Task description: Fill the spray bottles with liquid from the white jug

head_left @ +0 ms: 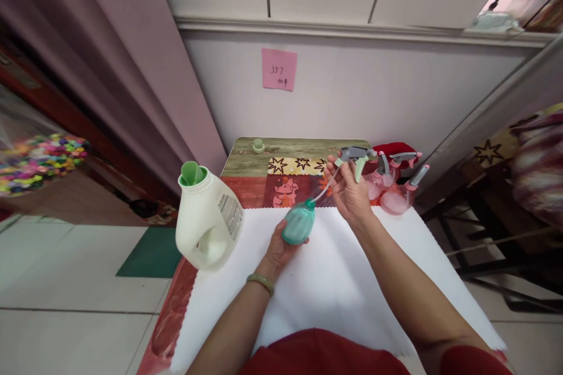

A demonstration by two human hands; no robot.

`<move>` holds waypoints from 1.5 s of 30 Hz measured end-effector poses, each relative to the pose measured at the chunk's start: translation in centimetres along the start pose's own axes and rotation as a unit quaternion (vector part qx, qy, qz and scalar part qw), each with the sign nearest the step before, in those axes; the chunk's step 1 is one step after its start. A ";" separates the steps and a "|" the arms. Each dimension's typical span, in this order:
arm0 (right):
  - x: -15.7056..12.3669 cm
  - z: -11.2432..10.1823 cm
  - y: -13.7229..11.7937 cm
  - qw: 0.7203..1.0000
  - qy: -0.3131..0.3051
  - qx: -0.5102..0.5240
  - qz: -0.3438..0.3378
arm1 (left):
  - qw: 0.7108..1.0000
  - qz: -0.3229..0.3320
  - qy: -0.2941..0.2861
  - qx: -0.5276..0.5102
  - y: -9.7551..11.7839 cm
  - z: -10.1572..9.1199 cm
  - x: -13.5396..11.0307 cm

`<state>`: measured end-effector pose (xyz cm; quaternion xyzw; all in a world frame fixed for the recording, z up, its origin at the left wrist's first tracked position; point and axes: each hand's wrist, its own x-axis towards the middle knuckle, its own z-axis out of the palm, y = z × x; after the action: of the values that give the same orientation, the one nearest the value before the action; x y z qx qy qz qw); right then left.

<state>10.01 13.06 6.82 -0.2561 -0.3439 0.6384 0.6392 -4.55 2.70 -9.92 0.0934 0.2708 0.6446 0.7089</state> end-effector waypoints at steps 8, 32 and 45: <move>-2.9 -3.1 5.2 0.985 -0.046 -0.142 0.091 | 0.999 -0.033 0.003 0.009 0.2 1.0 -0.2; -5.7 -1.9 -0.9 0.983 -0.140 0.012 0.117 | 0.974 -0.226 0.004 0.009 3.0 11.5 -8.3; -6.4 -2.0 -1.1 0.987 -0.126 0.000 0.104 | 0.962 -0.266 0.053 0.024 3.8 13.0 -8.7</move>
<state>12.57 6.87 5.65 -0.2086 -0.3932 0.7284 0.5208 -1.43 -2.28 5.04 0.0007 0.3382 0.4297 0.8373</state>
